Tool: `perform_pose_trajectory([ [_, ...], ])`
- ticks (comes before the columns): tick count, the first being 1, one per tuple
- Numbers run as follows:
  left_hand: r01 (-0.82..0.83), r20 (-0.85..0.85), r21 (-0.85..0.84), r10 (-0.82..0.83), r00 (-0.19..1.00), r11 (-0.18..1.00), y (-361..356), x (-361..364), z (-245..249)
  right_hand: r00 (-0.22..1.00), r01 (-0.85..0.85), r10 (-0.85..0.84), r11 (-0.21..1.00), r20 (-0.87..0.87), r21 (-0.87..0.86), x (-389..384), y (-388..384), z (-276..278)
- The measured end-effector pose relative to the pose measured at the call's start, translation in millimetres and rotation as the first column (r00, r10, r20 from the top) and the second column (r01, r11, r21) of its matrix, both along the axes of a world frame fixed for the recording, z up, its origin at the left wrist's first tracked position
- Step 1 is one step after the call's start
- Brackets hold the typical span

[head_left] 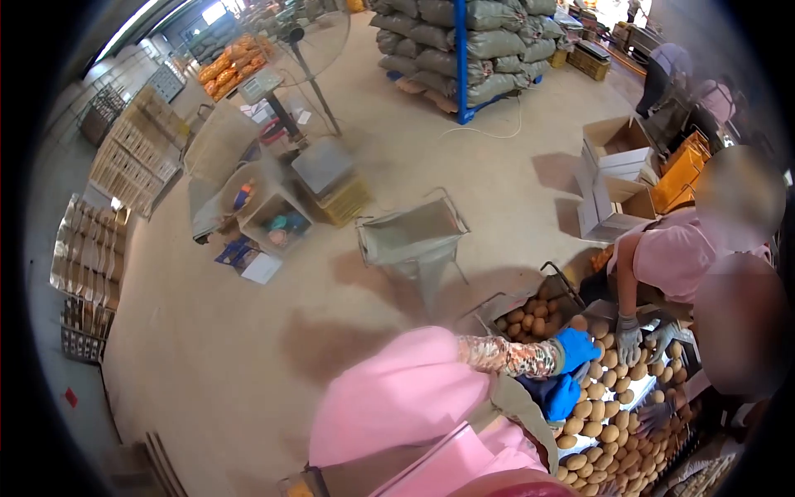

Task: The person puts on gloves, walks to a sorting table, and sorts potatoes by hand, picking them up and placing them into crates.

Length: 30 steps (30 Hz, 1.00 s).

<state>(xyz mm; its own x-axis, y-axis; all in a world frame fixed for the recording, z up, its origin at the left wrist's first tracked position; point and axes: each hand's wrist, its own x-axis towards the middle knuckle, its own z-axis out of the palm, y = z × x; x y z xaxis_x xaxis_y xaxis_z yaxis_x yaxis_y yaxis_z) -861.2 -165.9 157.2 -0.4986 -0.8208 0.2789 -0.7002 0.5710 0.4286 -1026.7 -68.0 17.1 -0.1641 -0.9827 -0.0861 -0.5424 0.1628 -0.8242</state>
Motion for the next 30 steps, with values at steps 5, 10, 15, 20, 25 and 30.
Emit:
perform_pose_trajectory([
  [5, 0.360, 0.043, 0.149, -0.369, 0.928, 0.921, 29.8, 12.7, 17.8, 0.991, -0.039, 0.042, 0.999, 0.130, -0.032, 39.6, 0.8, 109.7],
  [10, 0.293, -0.174, 0.698, -0.241, 0.955, 0.654, 27.0, 18.3, 60.4, 0.996, -0.048, 0.053, 0.996, 0.077, -0.070, 32.4, -3.3, 111.1],
  [15, 0.310, 0.014, 0.282, -0.327, 0.945, 0.908, 22.4, 5.6, -19.1, 0.997, -0.063, 0.070, 0.986, 0.040, -0.156, 27.2, -5.6, 121.1],
  [20, 0.142, 0.305, 0.507, -0.330, 0.893, 0.850, 29.1, 24.8, -15.9, 0.968, -0.021, -0.011, 0.992, -0.251, -0.127, 47.9, -1.6, 126.0],
  [25, 0.529, -0.481, 0.824, 0.245, 0.842, -0.201, 1.5, 42.9, -94.7, 0.942, -0.013, -0.035, 0.990, -0.333, -0.140, 64.9, 20.1, 149.7],
  [30, 0.741, -0.455, 0.660, 0.719, 0.525, -0.122, 5.9, 33.8, -95.0, 0.936, -0.105, 0.091, 0.994, -0.339, -0.022, 70.9, 7.7, 140.0],
])
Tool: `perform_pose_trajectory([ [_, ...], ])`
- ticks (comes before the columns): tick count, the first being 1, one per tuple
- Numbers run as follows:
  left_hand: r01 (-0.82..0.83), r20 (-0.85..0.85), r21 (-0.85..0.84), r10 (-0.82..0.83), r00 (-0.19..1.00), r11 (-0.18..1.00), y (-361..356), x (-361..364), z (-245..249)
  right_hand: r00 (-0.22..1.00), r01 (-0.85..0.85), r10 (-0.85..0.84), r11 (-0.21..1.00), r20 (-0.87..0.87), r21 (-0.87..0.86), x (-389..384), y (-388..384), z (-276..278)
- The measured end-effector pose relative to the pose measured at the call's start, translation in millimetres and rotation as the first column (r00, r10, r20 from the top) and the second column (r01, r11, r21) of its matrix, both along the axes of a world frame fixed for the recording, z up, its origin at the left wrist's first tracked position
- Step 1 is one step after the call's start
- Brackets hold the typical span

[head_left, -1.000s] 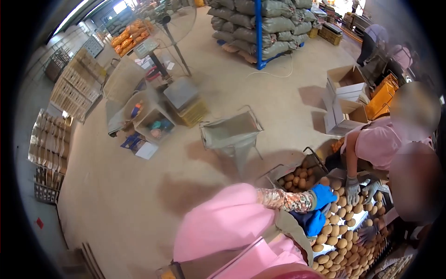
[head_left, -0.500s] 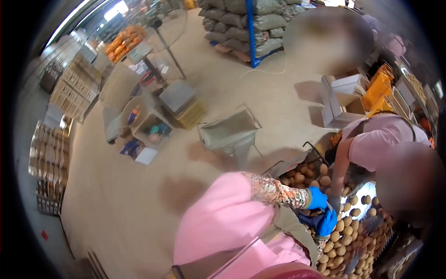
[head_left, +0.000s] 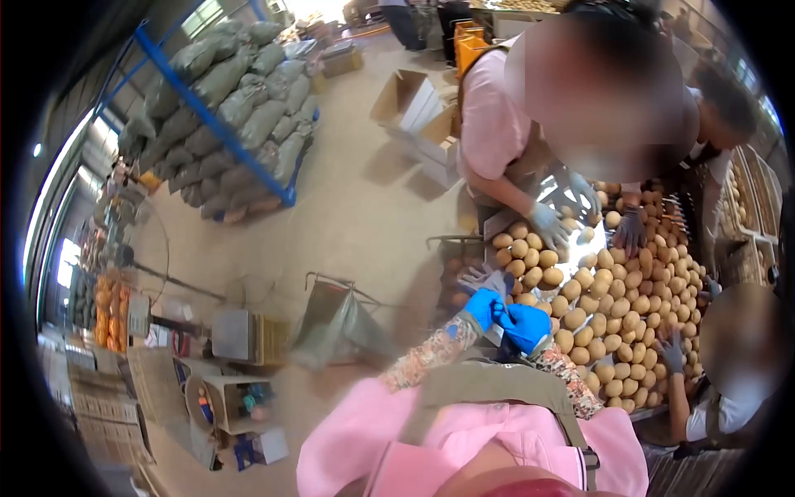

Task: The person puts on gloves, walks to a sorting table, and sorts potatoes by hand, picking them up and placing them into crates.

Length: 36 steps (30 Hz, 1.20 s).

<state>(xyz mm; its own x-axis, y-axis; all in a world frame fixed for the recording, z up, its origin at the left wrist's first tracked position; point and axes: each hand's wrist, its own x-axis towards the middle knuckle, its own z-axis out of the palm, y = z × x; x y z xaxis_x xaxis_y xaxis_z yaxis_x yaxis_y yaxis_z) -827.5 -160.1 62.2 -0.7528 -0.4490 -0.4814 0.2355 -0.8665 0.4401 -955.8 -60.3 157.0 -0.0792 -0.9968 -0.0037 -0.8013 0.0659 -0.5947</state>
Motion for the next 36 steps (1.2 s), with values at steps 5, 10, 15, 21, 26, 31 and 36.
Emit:
perform_pose_trajectory([
  [5, -0.099, -0.021, -0.206, 0.097, 0.995, 0.974, -22.6, -4.7, -5.2, 0.988, 0.015, -0.004, 0.998, 0.155, -0.066, 12.1, -4.6, -33.8],
  [10, -0.021, 0.040, -0.310, 0.035, 0.999, 0.951, -26.0, -17.6, 14.3, 0.962, 0.012, 0.018, 0.994, 0.272, -0.107, 4.9, -3.9, 4.4],
  [15, 0.034, 0.048, -0.429, -0.014, 0.999, 0.903, -39.0, -43.1, 47.7, 0.994, -0.015, 0.053, 0.936, 0.101, -0.352, 21.8, -4.4, 7.5],
  [21, 0.032, 0.051, -0.513, -0.007, 0.999, 0.858, -42.8, -56.8, 71.7, 0.942, -0.030, 0.114, 0.965, 0.316, -0.260, 25.6, -10.7, 21.6],
  [26, 0.014, 0.133, -0.554, 0.071, 0.989, 0.832, -43.6, -38.4, 75.7, 0.910, -0.103, 0.169, 0.977, 0.379, -0.189, 23.9, -16.6, 42.0],
  [31, 0.020, 0.210, -0.561, 0.120, 0.970, 0.827, -40.8, -34.7, 71.3, 0.929, -0.281, 0.319, 0.938, 0.189, -0.202, 17.7, -16.3, 48.9],
  [36, 0.027, 0.265, -0.631, 0.182, 0.947, 0.776, -42.7, -26.6, 79.0, 0.965, -0.126, 0.174, 0.964, 0.196, -0.236, 21.2, -10.1, 34.7],
])
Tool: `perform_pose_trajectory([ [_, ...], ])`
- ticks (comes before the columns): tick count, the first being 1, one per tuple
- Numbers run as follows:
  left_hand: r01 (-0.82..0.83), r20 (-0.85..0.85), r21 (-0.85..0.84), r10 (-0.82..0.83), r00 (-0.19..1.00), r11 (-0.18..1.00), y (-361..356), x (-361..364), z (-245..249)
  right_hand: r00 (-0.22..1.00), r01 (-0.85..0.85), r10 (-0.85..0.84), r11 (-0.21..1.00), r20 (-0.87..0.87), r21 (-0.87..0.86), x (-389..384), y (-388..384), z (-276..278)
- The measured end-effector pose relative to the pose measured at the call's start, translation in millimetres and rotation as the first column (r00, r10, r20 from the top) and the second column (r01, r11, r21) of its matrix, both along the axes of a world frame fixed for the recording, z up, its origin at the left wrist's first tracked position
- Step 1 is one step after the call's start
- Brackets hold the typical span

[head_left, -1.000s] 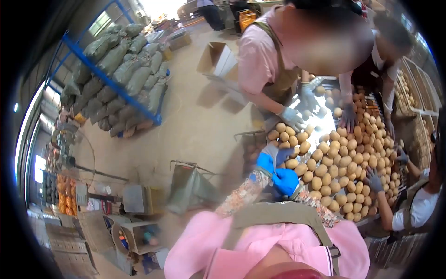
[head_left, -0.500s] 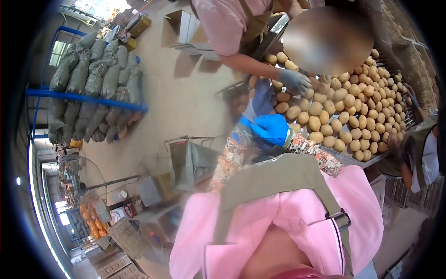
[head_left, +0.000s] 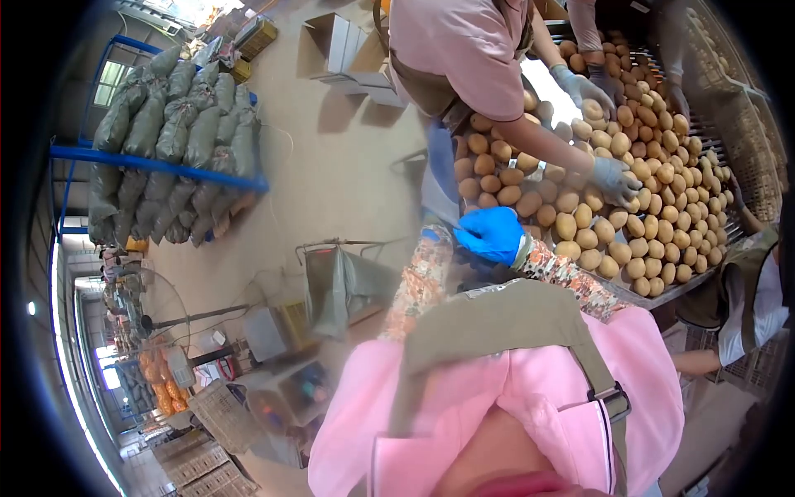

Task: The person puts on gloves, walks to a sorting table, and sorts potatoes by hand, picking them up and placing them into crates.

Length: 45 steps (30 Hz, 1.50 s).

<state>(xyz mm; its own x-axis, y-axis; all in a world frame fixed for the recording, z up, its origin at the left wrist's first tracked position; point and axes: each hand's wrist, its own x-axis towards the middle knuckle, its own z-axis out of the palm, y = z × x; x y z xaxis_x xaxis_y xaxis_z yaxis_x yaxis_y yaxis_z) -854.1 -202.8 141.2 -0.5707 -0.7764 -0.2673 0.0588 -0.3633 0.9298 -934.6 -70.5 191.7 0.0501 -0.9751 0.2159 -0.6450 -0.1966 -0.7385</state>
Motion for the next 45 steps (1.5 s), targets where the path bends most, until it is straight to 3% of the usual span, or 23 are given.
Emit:
perform_pose_trajectory([
  [8, 0.064, 0.282, -0.476, 0.084, 0.956, 0.877, -8.1, -6.3, 32.6, 0.990, 0.142, -0.142, 0.990, 0.000, 0.012, 6.1, -6.1, 1.8],
  [9, 0.108, 0.357, -0.546, 0.114, 0.927, 0.831, -6.8, -8.3, 35.8, 0.992, 0.115, -0.117, 0.993, -0.043, -0.031, 3.3, -4.3, -3.7],
  [13, 0.304, 0.637, -0.638, 0.263, 0.725, 0.707, 12.0, -9.2, 23.6, 0.978, 0.092, -0.080, 0.994, 0.191, -0.054, -3.4, -2.2, -19.2],
  [15, 0.355, 0.599, -0.777, 0.437, 0.671, 0.520, 19.6, -9.9, -10.2, 0.955, 0.091, -0.061, 0.992, 0.290, -0.091, -17.5, -6.5, -65.3],
  [16, 0.359, 0.506, -0.862, 0.553, 0.662, 0.359, 19.7, -18.0, -33.8, 0.924, 0.066, -0.067, 0.998, 0.375, 0.015, -22.7, -7.0, -66.3],
  [17, 0.479, 0.603, -0.798, 0.490, 0.630, 0.366, 27.1, -10.6, -17.9, 0.847, -0.048, -0.023, 0.992, 0.532, 0.119, -29.9, -7.3, -69.8],
  [18, 0.456, 0.599, -0.800, 0.506, 0.620, 0.390, 32.2, -7.7, -17.4, 0.744, -0.156, -0.029, 0.964, 0.668, 0.216, -37.0, -8.5, -73.1],
  [20, 0.392, 0.633, -0.766, 0.486, 0.603, 0.510, 31.5, -9.1, -40.8, 0.512, -0.276, -0.287, 0.837, 0.809, 0.472, -24.1, -4.1, -44.4],
  [22, 0.453, 0.756, -0.618, 0.329, 0.566, 0.642, 32.1, 1.2, -29.9, 0.475, -0.384, -0.260, 0.799, 0.841, 0.463, -25.8, -5.2, -36.1],
  [23, 0.372, 0.729, -0.641, 0.379, 0.570, 0.672, 30.1, -0.3, -43.9, 0.419, -0.452, -0.270, 0.766, 0.867, 0.457, -23.7, -9.3, -32.6],
  [24, 0.349, 0.724, -0.643, 0.393, 0.568, 0.681, 28.7, -9.7, -57.3, 0.434, -0.466, -0.261, 0.754, 0.862, 0.463, -26.1, -13.2, -32.8],
  [26, 0.339, 0.736, -0.649, 0.451, 0.505, 0.680, 20.4, -16.7, -81.7, 0.788, -0.247, -0.107, 0.847, 0.607, 0.470, -25.6, -27.3, -48.3],
  [27, 0.347, 0.741, -0.643, 0.441, 0.506, 0.683, 19.8, -18.1, -80.8, 0.706, -0.280, -0.189, 0.811, 0.682, 0.514, -32.3, -38.2, -64.3],
  [28, 0.343, 0.743, -0.637, 0.432, 0.511, 0.690, 20.5, -15.1, -75.6, 0.758, -0.271, -0.050, 0.883, 0.650, 0.384, -31.4, -44.5, -69.2],
  [30, 0.333, 0.743, -0.622, 0.400, 0.536, 0.709, 19.5, -16.3, -64.4, 0.930, -0.235, 0.140, 0.937, 0.339, 0.258, -25.7, -53.1, -53.8],
  [31, 0.319, 0.738, -0.618, 0.389, 0.551, 0.719, 18.9, -16.0, -60.0, 0.934, -0.235, 0.141, 0.935, 0.328, 0.267, -18.8, -54.8, -41.3],
  [33, 0.287, 0.720, -0.614, 0.373, 0.585, 0.735, 16.2, -13.6, -52.2, 0.970, -0.160, 0.199, 0.955, -0.138, 0.249, -2.7, -57.2, -20.2],
  [36, 0.213, 0.686, -0.593, 0.349, 0.639, 0.776, 14.9, -7.3, -42.3, 0.960, -0.237, 0.251, 0.964, -0.123, 0.119, 21.6, -49.4, 8.2],
  [38, 0.135, 0.642, -0.564, 0.329, 0.693, 0.815, 14.5, -3.7, -37.7, 0.935, -0.229, 0.259, 0.963, -0.242, 0.143, 29.7, -46.8, 18.8],
  [40, 0.007, 0.550, -0.510, 0.320, 0.771, 0.860, 9.9, 1.4, -30.5, 0.952, -0.278, 0.284, 0.958, -0.110, 0.069, 40.5, -43.5, 24.1],
  [42, -0.152, 0.411, -0.407, 0.330, 0.850, 0.900, 2.4, 10.3, -24.3, 0.948, -0.281, 0.287, 0.958, -0.137, 0.058, 47.8, -39.3, 29.4],
  [44, -0.316, 0.218, -0.238, 0.368, 0.904, 0.918, -6.3, 19.4, -20.7, 0.963, -0.264, 0.263, 0.964, 0.058, 0.029, 48.4, -34.5, 31.6],
  [45, -0.386, 0.100, -0.126, 0.399, 0.912, 0.914, -13.7, 26.4, -20.3, 0.965, -0.254, 0.256, 0.966, 0.053, -0.036, 41.9, -36.7, 17.8],
])
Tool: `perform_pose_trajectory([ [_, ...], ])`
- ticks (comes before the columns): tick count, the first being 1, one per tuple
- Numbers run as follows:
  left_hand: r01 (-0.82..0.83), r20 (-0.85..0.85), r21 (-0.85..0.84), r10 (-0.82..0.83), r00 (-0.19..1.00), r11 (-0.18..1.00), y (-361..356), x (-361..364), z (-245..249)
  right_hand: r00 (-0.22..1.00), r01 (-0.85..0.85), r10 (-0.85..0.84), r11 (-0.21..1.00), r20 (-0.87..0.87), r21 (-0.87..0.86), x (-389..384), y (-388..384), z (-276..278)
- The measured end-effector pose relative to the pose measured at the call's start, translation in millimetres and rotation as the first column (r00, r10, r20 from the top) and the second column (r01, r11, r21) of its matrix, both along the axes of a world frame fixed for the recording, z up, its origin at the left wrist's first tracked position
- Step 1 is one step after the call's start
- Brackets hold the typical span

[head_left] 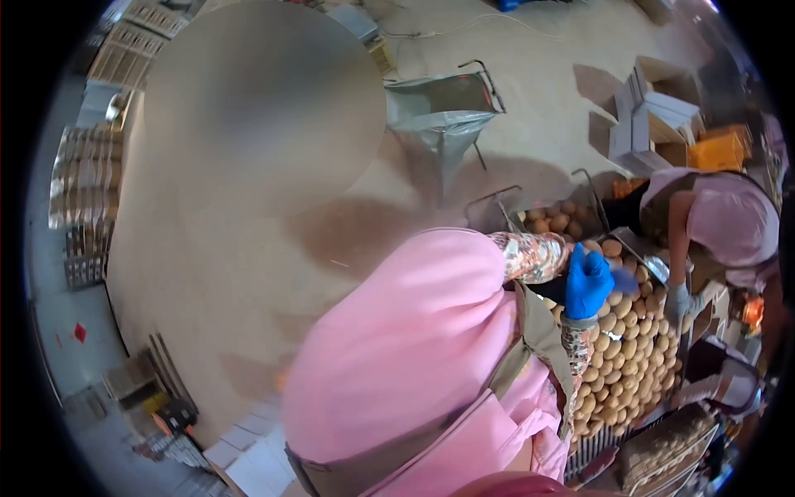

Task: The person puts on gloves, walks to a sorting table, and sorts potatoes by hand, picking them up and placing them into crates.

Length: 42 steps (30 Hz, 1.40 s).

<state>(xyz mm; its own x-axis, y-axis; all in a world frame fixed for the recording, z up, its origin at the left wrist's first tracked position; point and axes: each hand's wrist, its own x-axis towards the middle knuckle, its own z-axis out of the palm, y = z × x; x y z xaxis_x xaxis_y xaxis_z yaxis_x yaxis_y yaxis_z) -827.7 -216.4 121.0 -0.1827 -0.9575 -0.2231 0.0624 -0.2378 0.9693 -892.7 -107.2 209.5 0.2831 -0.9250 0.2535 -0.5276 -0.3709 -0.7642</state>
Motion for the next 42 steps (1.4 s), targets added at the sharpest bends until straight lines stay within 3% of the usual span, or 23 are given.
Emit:
perform_pose_trajectory([
  [3, -0.048, -0.411, 0.182, 0.120, 0.904, 0.982, -14.9, 5.9, -1.1, 0.962, -0.061, -0.007, 0.969, -0.273, -0.240, -18.1, -3.2, -6.8],
  [5, -0.030, -0.565, 0.267, 0.182, 0.805, 0.963, -17.7, 4.2, -4.3, 0.951, 0.069, -0.155, 0.949, -0.266, -0.308, -29.9, -5.0, -24.7],
  [7, -0.014, -0.646, 0.340, 0.245, 0.723, 0.940, -16.5, -5.0, -1.7, 0.924, 0.303, -0.319, 0.947, -0.212, -0.105, -21.9, -1.9, -31.0],
  [9, -0.027, -0.678, 0.378, 0.296, 0.673, 0.926, -10.5, -7.8, 2.8, 0.929, 0.346, -0.306, 0.917, -0.207, 0.198, -15.7, -6.0, -28.8],
  [12, -0.021, -0.753, 0.202, 0.169, 0.635, 0.979, -7.0, -3.7, -21.9, 0.878, 0.229, -0.092, 0.943, -0.469, 0.243, -13.5, 15.5, -28.7],
  [13, -0.040, -0.766, 0.128, 0.125, 0.631, 0.991, -7.0, -4.3, -32.6, 0.924, -0.047, 0.082, 0.994, -0.374, 0.102, -15.6, 26.9, -24.2],
  [16, -0.147, -0.743, -0.007, 0.093, 0.662, 0.989, 4.1, -1.3, -2.1, 0.988, -0.014, 0.036, 0.989, -0.151, 0.147, -12.4, 45.5, -11.0],
  [17, -0.103, -0.594, 0.014, 0.091, 0.799, 0.995, 4.7, -2.4, 6.7, 0.975, -0.081, 0.123, 0.973, -0.187, 0.216, -15.2, 47.1, -1.5],
  [19, 0.105, 0.018, -0.472, -0.109, 0.994, 0.875, 2.5, 2.4, 23.3, 0.971, -0.113, 0.162, 0.961, -0.179, 0.253, -19.7, 48.3, 4.3],
  [21, 0.158, -0.023, -0.342, -0.177, 0.984, 0.926, 12.7, -4.6, 46.1, 0.975, -0.048, 0.107, 0.958, -0.194, 0.283, -34.3, 47.4, -6.1],
  [22, 0.167, -0.068, 0.077, -0.162, 0.985, 0.983, 32.9, -3.4, 73.4, 0.996, 0.084, -0.081, 0.965, -0.022, 0.249, -44.6, 45.9, -17.7],
  [24, 0.343, -0.059, 0.051, -0.340, 0.939, 0.938, 38.3, 2.7, 78.4, 0.796, 0.281, -0.434, 0.883, 0.423, 0.376, -69.6, 49.1, -19.0],
  [25, 0.482, -0.066, 0.056, -0.478, 0.876, 0.874, 42.7, 2.2, 75.7, 0.742, 0.485, -0.491, 0.863, 0.457, 0.139, -89.4, 47.0, -41.0],
  [26, 0.611, -0.104, -0.138, -0.625, 0.773, 0.779, 47.9, -1.2, 60.2, 0.487, 0.393, -0.507, 0.854, 0.711, 0.340, -113.4, 47.8, -45.6],
  [28, 0.738, -0.115, -0.077, -0.741, 0.661, 0.670, 70.6, -21.2, 65.1, -0.160, 0.259, -0.637, 0.710, 0.754, 0.655, -132.3, 49.4, -39.2],
  [29, 0.821, -0.247, -0.097, -0.813, 0.527, 0.562, 80.9, -30.6, 69.0, -0.108, 0.125, -0.566, 0.808, 0.817, 0.576, -152.5, 64.4, -56.4],
  [30, 0.890, -0.368, -0.119, -0.852, 0.373, 0.441, 91.5, -39.8, 72.9, -0.315, 0.137, -0.586, 0.750, 0.746, 0.647, -156.5, 64.7, -56.2],
  [31, 0.917, -0.563, -0.222, -0.812, 0.157, 0.331, 97.1, -47.3, 78.8, -0.246, 0.057, -0.511, 0.841, 0.824, 0.538, -171.7, 76.5, -64.5],
  [33, 0.858, -0.348, -0.242, -0.866, 0.360, 0.453, 112.5, -70.3, 87.4, -0.341, 0.196, -0.564, 0.740, 0.752, 0.643, -182.2, 85.4, -74.0],
  [37, 0.813, 0.055, -0.021, -0.811, 0.583, 0.583, 128.7, -91.2, 91.6, -0.383, 0.337, -0.586, 0.631, 0.714, 0.699, -188.8, 119.9, -78.3],
  [38, 0.767, -0.262, 0.178, -0.721, 0.641, 0.616, 134.4, -97.0, 94.8, -0.404, 0.300, -0.580, 0.646, 0.707, 0.702, -189.0, 127.0, -81.1],
  [41, 0.714, -0.058, -0.060, -0.717, 0.695, 0.697, 137.5, -115.3, 88.7, -0.358, 0.212, -0.606, 0.688, 0.710, 0.694, -191.5, 161.4, -91.2],
  [42, 0.715, 0.062, -0.215, -0.721, 0.690, 0.665, 136.5, -120.3, 86.1, -0.147, 0.205, -0.603, 0.757, 0.784, 0.621, -193.3, 175.2, -91.6],
])
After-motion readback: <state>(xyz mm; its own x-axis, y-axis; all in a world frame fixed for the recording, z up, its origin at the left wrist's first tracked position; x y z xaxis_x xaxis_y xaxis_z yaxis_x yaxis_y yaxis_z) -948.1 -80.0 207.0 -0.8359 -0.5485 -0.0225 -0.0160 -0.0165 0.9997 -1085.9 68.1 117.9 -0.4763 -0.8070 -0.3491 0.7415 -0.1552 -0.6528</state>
